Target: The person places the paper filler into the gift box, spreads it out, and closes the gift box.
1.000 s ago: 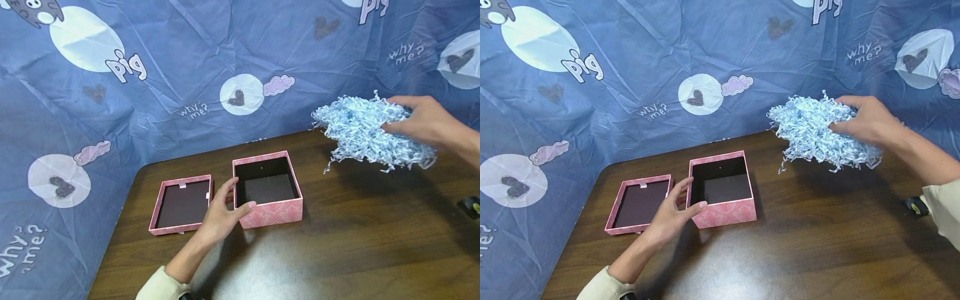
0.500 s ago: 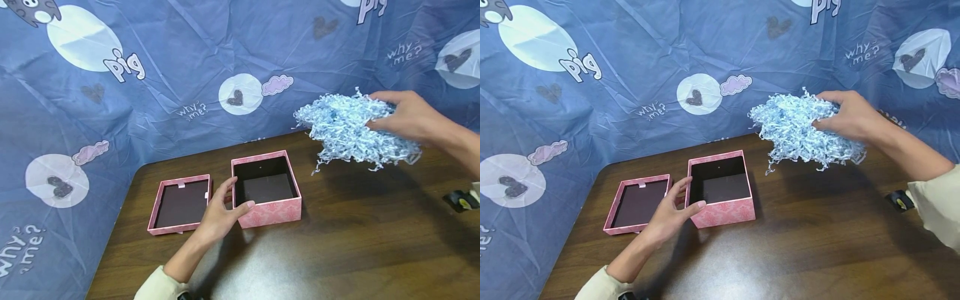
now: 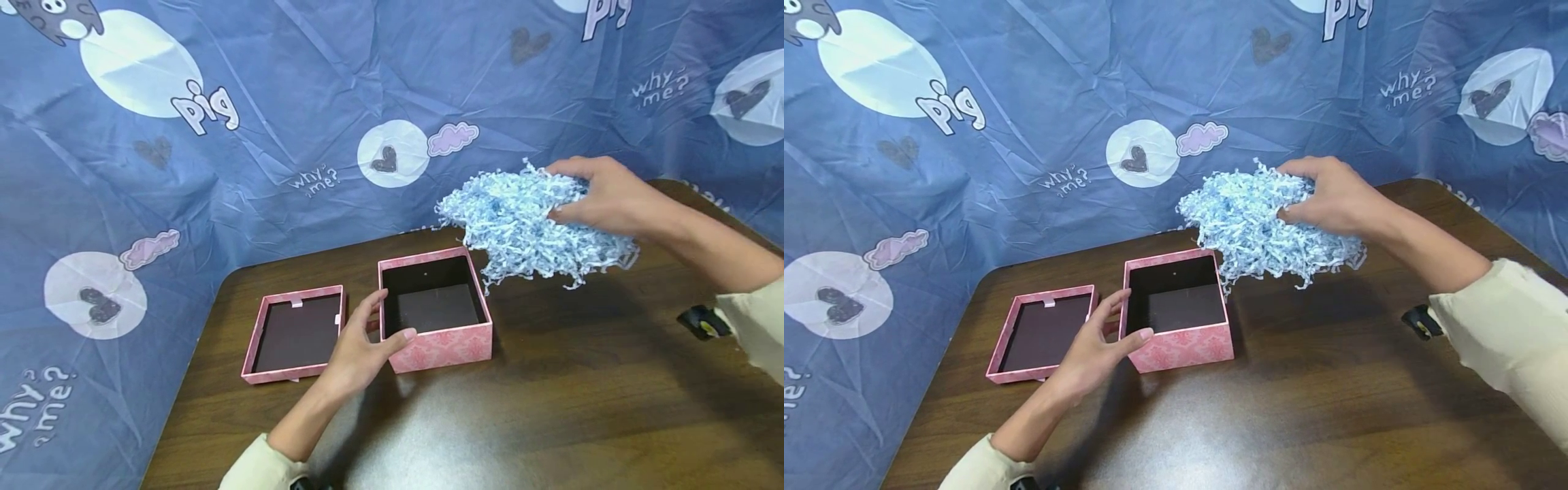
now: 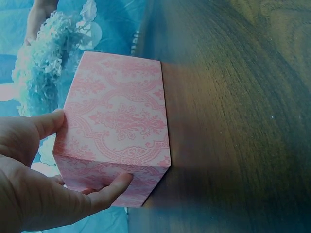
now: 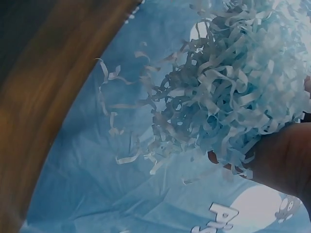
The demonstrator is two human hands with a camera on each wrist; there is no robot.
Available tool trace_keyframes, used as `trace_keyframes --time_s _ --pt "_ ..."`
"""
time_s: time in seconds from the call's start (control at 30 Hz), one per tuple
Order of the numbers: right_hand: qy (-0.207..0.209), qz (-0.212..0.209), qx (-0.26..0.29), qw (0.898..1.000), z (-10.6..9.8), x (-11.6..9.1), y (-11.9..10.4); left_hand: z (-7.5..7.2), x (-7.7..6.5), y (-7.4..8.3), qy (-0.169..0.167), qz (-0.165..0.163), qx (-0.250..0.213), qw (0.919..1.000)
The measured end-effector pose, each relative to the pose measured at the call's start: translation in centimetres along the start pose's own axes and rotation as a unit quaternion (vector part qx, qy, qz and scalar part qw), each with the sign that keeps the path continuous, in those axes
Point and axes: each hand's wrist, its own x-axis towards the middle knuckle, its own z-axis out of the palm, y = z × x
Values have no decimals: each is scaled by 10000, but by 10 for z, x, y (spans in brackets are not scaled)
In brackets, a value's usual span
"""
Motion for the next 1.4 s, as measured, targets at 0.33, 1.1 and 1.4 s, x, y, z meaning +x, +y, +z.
trace_keyframes --time_s 0.33,1.1,1.4 --pt "-493 -364 64 9981 25 6 -18 0 1 0 31 43 18 10000" --pt "-996 -1252 -691 9847 84 22 -58 1 3 -2 31 249 -264 9993" --pt "-915 -1810 -1145 9725 104 27 -57 0 1 -1 65 204 -172 9996"
